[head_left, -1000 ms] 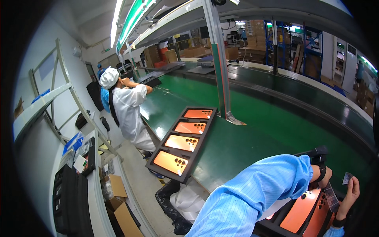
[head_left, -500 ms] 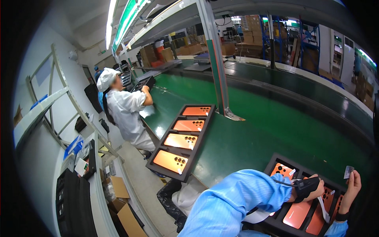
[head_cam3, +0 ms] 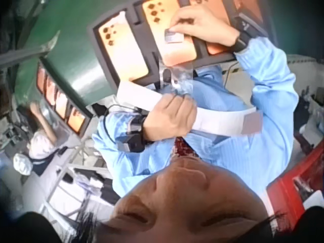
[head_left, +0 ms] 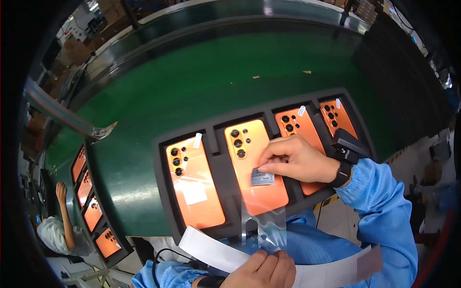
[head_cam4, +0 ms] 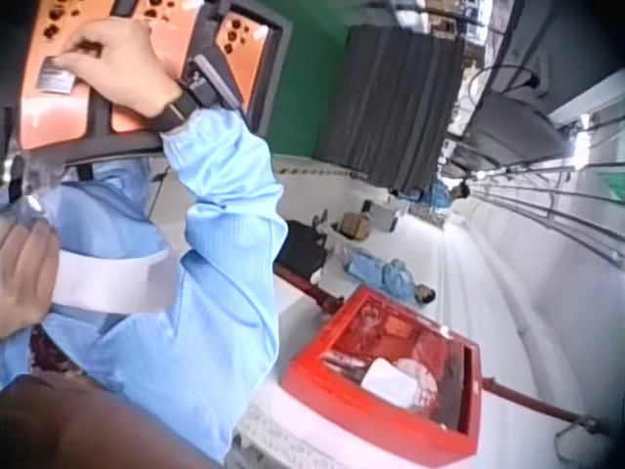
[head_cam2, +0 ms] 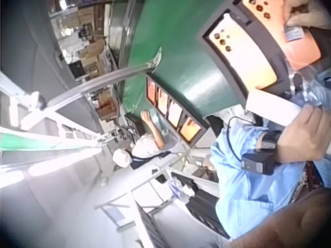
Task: Applying labels and regulatory stickers to the back of smartphones on a factory assembly line.
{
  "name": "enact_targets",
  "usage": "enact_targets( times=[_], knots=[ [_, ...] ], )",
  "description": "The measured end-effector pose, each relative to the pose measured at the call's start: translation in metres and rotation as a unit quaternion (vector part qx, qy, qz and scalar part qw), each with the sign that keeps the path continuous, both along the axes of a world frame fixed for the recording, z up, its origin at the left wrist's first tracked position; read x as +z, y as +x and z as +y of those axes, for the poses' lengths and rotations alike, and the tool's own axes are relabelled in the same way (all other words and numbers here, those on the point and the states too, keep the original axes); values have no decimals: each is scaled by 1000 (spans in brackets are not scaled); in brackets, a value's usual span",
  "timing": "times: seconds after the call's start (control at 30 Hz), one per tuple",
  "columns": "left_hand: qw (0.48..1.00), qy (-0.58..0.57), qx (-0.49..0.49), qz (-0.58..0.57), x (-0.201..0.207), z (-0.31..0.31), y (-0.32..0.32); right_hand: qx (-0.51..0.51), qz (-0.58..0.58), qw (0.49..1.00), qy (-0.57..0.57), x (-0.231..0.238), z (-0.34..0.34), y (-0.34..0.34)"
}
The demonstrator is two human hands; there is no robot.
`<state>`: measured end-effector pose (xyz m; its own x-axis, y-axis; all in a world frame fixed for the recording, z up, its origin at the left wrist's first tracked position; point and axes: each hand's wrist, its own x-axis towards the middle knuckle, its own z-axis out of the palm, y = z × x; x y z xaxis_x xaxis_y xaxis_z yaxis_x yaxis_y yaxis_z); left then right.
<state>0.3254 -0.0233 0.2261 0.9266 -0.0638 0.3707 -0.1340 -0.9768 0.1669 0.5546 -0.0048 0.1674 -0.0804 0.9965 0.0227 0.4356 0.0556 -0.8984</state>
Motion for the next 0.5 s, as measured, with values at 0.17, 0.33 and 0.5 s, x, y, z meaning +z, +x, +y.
enact_targets(
  times=[0.17, 0.33, 0.5],
  knots=[
    [992, -93, -21, 81, -17, -12, -4, 27, -26, 999, 22, -10, 0, 1],
    [996, -78, -19, 23, -5, -7, 6, 68, -60, 995, 36, -9, 2, -1],
    [995, -80, -22, 49, -6, -6, 8, 68, -53, 995, 48, -14, 4, 1]
  ],
)
